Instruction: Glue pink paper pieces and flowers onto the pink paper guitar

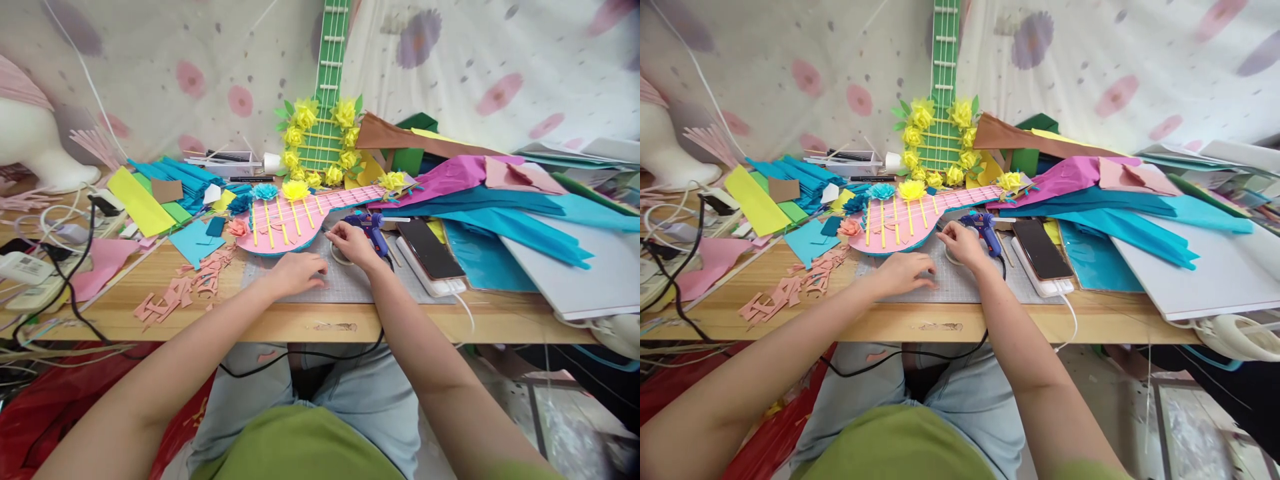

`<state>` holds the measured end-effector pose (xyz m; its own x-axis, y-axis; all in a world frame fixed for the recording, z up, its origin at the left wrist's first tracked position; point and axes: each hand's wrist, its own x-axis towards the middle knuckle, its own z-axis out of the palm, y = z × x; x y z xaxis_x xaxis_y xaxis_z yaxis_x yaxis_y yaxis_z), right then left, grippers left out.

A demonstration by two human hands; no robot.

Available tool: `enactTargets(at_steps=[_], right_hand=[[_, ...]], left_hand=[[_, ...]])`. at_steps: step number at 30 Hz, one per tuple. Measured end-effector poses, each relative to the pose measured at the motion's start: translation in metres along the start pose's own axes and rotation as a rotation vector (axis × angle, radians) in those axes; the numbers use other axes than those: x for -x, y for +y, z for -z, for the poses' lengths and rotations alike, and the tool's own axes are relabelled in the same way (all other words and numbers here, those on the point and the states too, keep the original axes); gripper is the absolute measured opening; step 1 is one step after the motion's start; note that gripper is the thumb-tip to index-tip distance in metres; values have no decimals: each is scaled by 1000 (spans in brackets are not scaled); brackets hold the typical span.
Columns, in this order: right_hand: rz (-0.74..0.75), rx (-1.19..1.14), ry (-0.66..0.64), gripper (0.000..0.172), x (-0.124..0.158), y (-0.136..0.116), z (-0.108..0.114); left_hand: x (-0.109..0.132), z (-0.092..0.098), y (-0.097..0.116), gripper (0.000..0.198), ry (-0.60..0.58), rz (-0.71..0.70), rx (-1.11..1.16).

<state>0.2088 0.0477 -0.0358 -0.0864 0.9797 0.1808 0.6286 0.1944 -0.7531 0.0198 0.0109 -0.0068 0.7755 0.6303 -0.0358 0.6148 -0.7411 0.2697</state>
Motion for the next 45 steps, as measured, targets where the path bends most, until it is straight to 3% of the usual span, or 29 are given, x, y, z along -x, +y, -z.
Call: enactTargets(at_steps=[5,10,18,21,24,29,32,37,39,42,45], right_hand=[[-1,-33,41,24,-3,9,2],[29,-69,5,25,-4,13,6],[83,-71,-61,23,0,10,7],[77,-88,-71,23,-1,11,6],[77,-109,-75,24,-2,13,5],[66,-175,-123,25,-1,11,4],[38,-324,-225,27,2,1,3],[7,-639,-400,33,10,-17,1],[6,-733,-413,41,11,-21,-2],[-12,-789,-401,48,12,-22,-10],[-31,-785,-359,47,11,-21,-17]], left_hand=[[-12,3,12,26,-207,74,84],[-18,13,21,20,-334,155,97],[-15,8,8,8,-283,109,158],[-12,7,6,20,-247,170,154],[-11,11,9,28,-282,287,116],[-9,18,7,10,-284,332,113],[-8,13,-1,7,-75,354,323],[-16,-11,-4,18,674,412,981],[-20,-21,0,21,896,475,1178],[-25,-32,8,24,1053,571,1395],[-28,-37,12,25,1114,614,1483]])
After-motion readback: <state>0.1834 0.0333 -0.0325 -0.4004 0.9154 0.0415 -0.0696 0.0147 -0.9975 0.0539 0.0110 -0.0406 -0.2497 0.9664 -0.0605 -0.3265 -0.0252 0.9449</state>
